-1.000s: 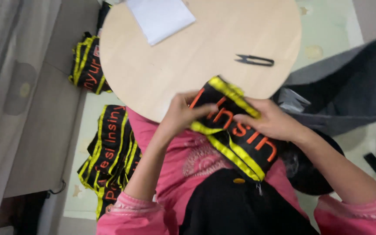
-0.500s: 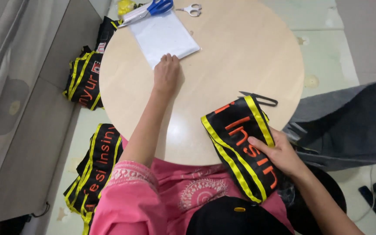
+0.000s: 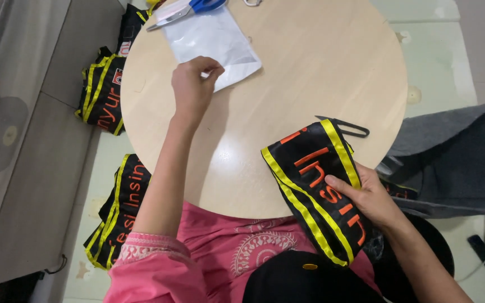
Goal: Trimming loose threads from a sash using snips, folding the sash, and placing it into a plastic bag for packaging.
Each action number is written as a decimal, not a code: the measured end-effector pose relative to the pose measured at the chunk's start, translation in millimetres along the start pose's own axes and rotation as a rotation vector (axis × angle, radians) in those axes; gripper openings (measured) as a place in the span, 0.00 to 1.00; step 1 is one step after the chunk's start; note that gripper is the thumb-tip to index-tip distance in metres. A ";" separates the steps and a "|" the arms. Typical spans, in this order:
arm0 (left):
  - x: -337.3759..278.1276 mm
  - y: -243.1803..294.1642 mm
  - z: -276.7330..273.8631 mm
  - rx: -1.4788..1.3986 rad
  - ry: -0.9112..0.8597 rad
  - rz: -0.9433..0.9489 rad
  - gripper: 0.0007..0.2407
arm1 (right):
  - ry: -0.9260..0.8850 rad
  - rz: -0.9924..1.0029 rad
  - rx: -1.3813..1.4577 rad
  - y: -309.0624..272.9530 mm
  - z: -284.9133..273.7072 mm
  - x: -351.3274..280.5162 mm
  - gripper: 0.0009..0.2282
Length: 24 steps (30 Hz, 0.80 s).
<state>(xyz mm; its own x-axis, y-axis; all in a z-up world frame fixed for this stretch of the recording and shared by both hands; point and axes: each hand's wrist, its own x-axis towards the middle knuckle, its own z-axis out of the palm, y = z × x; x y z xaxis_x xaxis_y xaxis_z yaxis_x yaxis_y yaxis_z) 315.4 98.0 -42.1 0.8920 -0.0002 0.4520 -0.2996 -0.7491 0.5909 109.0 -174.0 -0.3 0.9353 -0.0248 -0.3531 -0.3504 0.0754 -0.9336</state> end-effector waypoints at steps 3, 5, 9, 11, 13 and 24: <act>-1.4 11.1 -2.1 0.236 0.041 0.158 0.03 | 0.007 -0.029 -0.018 4.3 -1.3 2.3 0.06; -0.5 8.7 7.1 0.471 0.145 0.465 0.07 | -0.022 0.070 -0.200 9.9 -5.1 7.4 0.17; -25.3 42.6 2.3 0.660 0.027 0.540 0.07 | -0.029 -0.185 -0.306 -1.0 9.5 19.7 0.09; -36.9 41.4 0.2 0.645 -0.022 0.493 0.06 | -0.022 -0.318 -0.386 -7.0 16.9 33.3 0.10; -44.9 43.6 4.4 0.628 -0.017 0.495 0.07 | -0.023 -0.391 -0.395 4.8 32.2 63.0 0.10; -61.4 76.3 -14.5 0.458 -0.057 0.493 0.06 | 0.029 -0.313 -0.705 12.5 103.7 162.4 0.22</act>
<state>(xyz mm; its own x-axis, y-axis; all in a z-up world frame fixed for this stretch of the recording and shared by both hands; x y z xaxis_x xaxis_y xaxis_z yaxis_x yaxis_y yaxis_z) 232.9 50.5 -15.0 0.7081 -0.4398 0.5524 -0.5138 -0.8575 -0.0241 261.7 -73.7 -62.9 0.9978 0.0327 -0.0584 -0.0277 -0.5923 -0.8053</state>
